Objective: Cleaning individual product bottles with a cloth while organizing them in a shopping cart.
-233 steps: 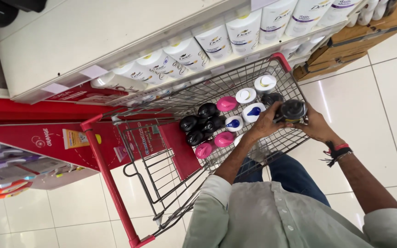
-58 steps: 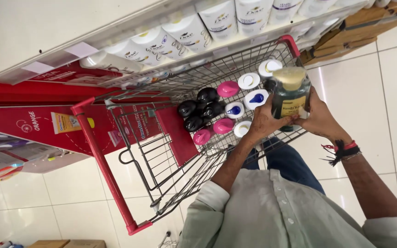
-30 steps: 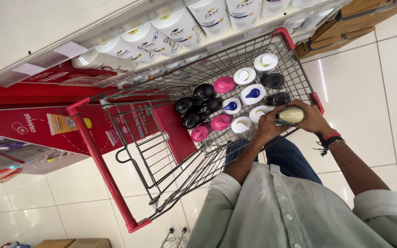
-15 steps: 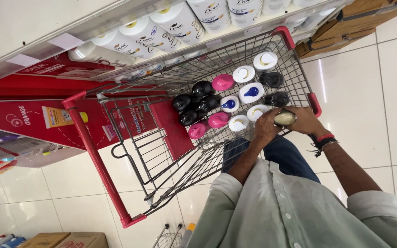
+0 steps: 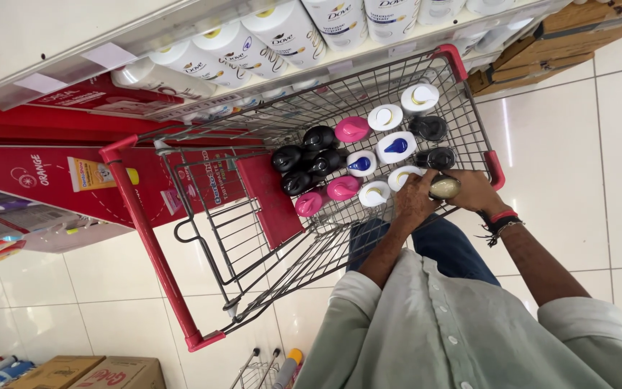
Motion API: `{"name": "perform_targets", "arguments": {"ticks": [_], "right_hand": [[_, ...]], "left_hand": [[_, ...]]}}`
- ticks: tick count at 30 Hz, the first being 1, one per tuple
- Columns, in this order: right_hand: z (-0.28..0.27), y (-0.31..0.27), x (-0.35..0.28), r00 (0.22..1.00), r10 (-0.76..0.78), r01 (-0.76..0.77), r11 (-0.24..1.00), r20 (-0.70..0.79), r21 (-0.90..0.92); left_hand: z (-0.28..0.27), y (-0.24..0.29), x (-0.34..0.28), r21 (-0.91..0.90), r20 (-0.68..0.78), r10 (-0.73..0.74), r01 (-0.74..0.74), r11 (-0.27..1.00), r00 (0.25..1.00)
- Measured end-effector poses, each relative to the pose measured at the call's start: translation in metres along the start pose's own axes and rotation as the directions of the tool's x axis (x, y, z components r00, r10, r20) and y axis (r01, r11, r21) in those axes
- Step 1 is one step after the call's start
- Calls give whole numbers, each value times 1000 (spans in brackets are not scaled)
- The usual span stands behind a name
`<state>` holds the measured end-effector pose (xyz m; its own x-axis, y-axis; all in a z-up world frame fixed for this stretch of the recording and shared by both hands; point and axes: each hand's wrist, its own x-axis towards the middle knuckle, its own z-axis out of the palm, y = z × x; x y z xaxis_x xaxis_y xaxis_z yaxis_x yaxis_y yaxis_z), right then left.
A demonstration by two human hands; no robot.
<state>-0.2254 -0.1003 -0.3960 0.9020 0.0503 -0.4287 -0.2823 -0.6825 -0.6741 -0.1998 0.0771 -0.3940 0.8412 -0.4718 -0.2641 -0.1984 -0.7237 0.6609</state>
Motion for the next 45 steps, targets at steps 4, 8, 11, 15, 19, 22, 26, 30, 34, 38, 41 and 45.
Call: {"name": "perform_targets", "arguments": {"ticks": [4,8,11,15,19,22,26,30,34,38,41,45], "right_hand": [[9,7,5,999,37,-37,999,-4,-18],[19,14,9,999,33,-33,991,-3,-132],[16,12,10,999,29,-31,995,-31,-97],[16,12,7,998,-1,-3,997,-61,-77],[10,5,-2,1000,13,-14,995,-15,-97],[-2,-4,-14,996,-37,40,999,-83,33],[-19,-11,-23,978,-49,77,989,-204,129],[-56,-45,-33,947,-5,66,981,-321,182],[-100,-78,-34,919,212,-160,971,-331,179],[-142,-95,-27,803,-64,211,960,-592,183],[-180,-120,-27,742,-127,267,957,-658,117],[-229,-152,-31,703,-111,274,954,-703,123]], "left_hand": [[16,-11,9,-20,-10,20,-20,1000,1000],[46,-36,18,35,77,39,-41,999,996],[43,-36,19,28,83,79,-81,996,993],[34,-32,19,-12,99,100,-99,995,990],[10,-32,15,-71,104,157,-150,986,982],[-5,-36,16,-63,4,248,-247,967,969],[-53,-15,22,-185,-14,177,-177,967,984],[-74,-2,39,-339,-70,99,-118,934,993],[-107,34,57,-550,-34,120,-119,826,992],[-128,65,83,-532,-116,324,-334,778,939],[-156,100,103,-540,-155,386,-405,738,909],[-187,142,128,-495,-278,424,-507,706,862]]}}
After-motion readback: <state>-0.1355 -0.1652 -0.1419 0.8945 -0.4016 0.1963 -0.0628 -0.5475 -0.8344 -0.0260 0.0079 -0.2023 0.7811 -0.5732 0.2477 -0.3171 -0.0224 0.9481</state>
